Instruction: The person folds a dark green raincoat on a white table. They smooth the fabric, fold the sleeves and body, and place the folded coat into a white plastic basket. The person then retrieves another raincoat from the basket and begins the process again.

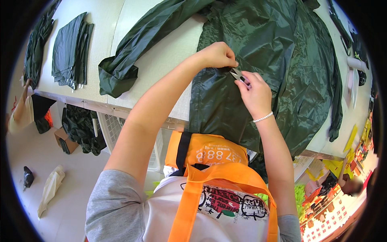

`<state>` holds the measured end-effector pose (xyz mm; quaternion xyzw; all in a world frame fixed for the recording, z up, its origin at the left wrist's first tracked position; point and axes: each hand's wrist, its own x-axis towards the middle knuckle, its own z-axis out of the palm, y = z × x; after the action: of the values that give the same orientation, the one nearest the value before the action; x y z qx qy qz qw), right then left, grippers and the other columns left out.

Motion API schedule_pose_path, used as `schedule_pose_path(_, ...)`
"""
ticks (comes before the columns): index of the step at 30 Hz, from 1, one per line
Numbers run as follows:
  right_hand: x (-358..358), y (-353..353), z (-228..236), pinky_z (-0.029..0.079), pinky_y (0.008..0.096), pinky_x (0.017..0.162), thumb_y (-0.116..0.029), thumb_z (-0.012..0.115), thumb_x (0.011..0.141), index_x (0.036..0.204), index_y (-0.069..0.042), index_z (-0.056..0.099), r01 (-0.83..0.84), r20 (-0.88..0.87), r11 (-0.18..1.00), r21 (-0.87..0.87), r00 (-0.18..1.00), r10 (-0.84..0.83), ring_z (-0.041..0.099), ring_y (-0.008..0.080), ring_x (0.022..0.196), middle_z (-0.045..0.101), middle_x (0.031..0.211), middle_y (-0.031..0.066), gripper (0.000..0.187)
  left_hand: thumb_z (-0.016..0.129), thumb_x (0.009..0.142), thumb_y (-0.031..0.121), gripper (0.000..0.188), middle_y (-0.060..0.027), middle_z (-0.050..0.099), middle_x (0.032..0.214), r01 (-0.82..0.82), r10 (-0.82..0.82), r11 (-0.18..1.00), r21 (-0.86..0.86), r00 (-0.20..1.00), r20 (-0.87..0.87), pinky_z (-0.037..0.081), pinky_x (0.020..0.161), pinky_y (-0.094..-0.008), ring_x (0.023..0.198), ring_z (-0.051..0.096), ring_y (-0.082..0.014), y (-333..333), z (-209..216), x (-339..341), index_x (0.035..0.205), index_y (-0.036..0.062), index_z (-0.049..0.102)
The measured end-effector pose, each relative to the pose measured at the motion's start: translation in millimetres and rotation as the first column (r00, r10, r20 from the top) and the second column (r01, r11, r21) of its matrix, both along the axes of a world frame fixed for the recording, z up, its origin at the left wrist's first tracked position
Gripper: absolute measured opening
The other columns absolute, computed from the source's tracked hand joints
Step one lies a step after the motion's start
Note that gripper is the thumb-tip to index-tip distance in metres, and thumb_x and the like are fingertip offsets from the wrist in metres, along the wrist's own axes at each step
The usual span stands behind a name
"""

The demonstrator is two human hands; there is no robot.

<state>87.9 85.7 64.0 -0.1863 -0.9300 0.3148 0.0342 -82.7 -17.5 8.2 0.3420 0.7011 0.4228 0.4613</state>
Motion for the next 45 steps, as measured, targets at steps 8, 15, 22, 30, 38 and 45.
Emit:
schedule_pose_path(8,1.4,12.6,-21.5,0.048,0.0339,0.067,-0.014,0.072,0.075,0.097,-0.005,0.065,-0.093,-0.102,0.993,-0.072,0.991,0.085,0.060,0.0249,0.073,0.060,0.078,0.0078,0.024,0.069,0.077,0.024,0.024,-0.0029,0.056,0.055,-0.004,0.004,1.000,-0.006,0.999,-0.047,0.040,0.053,-0.0296,0.053,0.046,-0.0109,-3.8,-1.8,1.8,0.071,0.0015,0.067)
schedule_pose_path(15,-0.3,23.8,-39.6,0.048,0.0287,0.063,-0.010,0.071,0.078,0.098,-0.003,0.065,-0.086,-0.219,0.954,-0.286,0.975,0.023,0.060,0.0181,0.067,0.062,0.080,0.0078,0.022,0.068,0.077,0.023,0.022,-0.0062,0.059,0.058,-0.170,0.171,0.985,0.018,0.979,-0.111,0.043,0.054,-0.0322,0.054,0.052,-0.0150,-9.4,-0.4,12.1,0.073,0.0019,0.067)
schedule_pose_path(22,21.7,82.2,-57.9,0.046,0.0199,0.065,-0.014,0.070,0.084,0.112,0.001,0.057,0.139,-0.072,0.735,-0.663,0.966,-0.248,0.055,0.0051,0.070,0.064,0.083,0.0025,0.035,0.068,0.077,0.017,0.032,-0.0102,0.065,0.108,-0.509,0.439,0.848,0.147,0.518,-0.734,0.046,0.084,-0.0368,0.099,0.059,-0.0306,-59.8,27.3,97.4,0.108,0.0094,0.064)
schedule_pose_path(30,27.3,54.6,-73.1,0.051,0.0340,0.058,-0.031,0.070,0.081,0.126,-0.018,0.053,0.066,-0.088,0.998,0.013,0.994,-0.065,0.067,0.0208,0.068,0.066,0.077,0.0056,0.050,0.062,0.081,0.045,0.067,-0.0056,0.029,0.150,-0.304,0.059,0.935,-0.180,0.637,-0.769,0.020,0.111,-0.0493,0.138,0.026,-0.0259,-94.1,-0.9,178.4,0.140,0.0237,0.039)
schedule_pose_path(38,26.2,51.3,-83.2,0.047,0.0383,0.059,-0.024,0.065,0.084,0.130,-0.019,0.051,0.105,-0.050,0.989,0.107,0.994,-0.100,0.062,0.0243,0.065,0.058,0.071,0.0044,0.048,0.074,0.073,0.030,0.064,-0.0159,0.030,0.148,-0.660,0.104,0.752,-0.014,0.139,-0.985,0.018,0.109,-0.0524,0.138,0.023,-0.0325,-269.6,64.4,27.1,0.129,0.0133,0.049)
schedule_pose_path(45,-2.6,-34.3,-16.8,0.045,0.0218,0.068,-0.011,0.058,0.091,0.120,-0.002,0.059,0.190,-0.244,0.829,-0.526,0.900,-0.362,0.052,0.0073,0.068,0.059,0.076,-0.0003,0.030,0.061,0.090,0.029,0.029,-0.0098,0.067,0.092,-0.701,0.699,0.712,-0.045,0.713,-0.052,0.050,0.070,-0.0286,0.078,0.064,-0.0211,-315.1,90.9,-28.5,0.106,0.0044,0.061)
